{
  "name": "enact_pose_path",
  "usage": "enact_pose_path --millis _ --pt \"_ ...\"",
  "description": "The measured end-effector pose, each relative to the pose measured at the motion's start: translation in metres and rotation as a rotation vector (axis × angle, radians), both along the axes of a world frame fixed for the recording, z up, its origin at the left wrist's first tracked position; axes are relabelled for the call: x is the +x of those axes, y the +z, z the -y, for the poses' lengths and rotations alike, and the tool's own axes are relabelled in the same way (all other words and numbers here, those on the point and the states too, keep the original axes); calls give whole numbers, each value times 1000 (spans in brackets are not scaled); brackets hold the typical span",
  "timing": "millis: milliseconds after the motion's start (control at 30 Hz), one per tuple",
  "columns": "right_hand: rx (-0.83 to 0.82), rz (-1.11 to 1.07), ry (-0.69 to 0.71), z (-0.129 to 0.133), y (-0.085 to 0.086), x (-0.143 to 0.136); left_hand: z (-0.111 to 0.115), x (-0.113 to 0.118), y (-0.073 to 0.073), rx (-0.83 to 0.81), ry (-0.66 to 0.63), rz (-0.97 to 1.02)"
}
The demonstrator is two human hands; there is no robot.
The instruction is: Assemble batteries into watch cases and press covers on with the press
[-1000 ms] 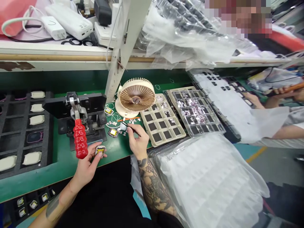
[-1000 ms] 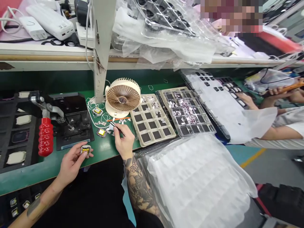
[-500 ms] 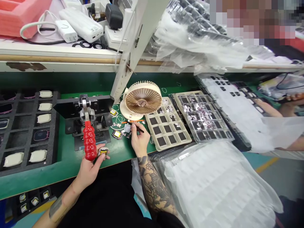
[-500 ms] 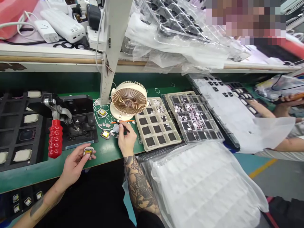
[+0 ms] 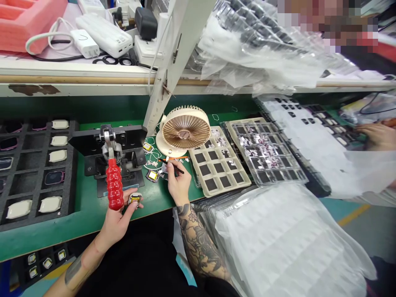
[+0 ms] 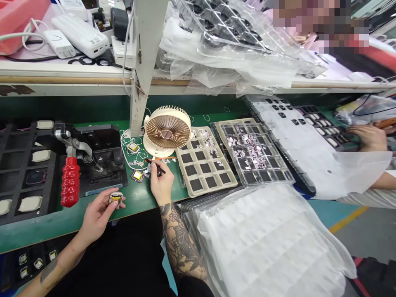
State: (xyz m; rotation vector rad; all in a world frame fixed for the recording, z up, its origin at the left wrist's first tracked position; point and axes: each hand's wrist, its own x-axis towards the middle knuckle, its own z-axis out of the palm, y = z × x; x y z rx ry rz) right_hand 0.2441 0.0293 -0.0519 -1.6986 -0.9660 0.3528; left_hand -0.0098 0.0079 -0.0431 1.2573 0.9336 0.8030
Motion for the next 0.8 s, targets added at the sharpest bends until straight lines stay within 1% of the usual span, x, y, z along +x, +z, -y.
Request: enact_pose_path --millis 233,367,467,533,600,633,667,700,733,800 --pt "2 16 47 -12 3 2 0 0 0 1 3 -8" --pt "6 -125 63 -19 0 2 -1 -1 0 14 3 -13" --pt "61 -222 44 -10 5 4 0 -2 -1 25 -3 -29" --pt "102 -212 35 3 18 7 0 -2 -3 34 -14 -42" --pt "148 -137 51 11 39 8 1 -3 -6 38 -27 -43" --pt "173 -69 73 10 50 7 1 -3 -8 36 -29 -39" --pt "196 12 111 2 62 5 2 -3 -10 32 -30 -33" --pt "216 98 172 -12 73 2 1 -3 -12 27 -30 -28" --pt "234 182 249 -31 84 -2 1 -2 -13 23 -30 -26" --pt "258 299 434 -84 102 -11 0 -1 -13 21 -35 -26"
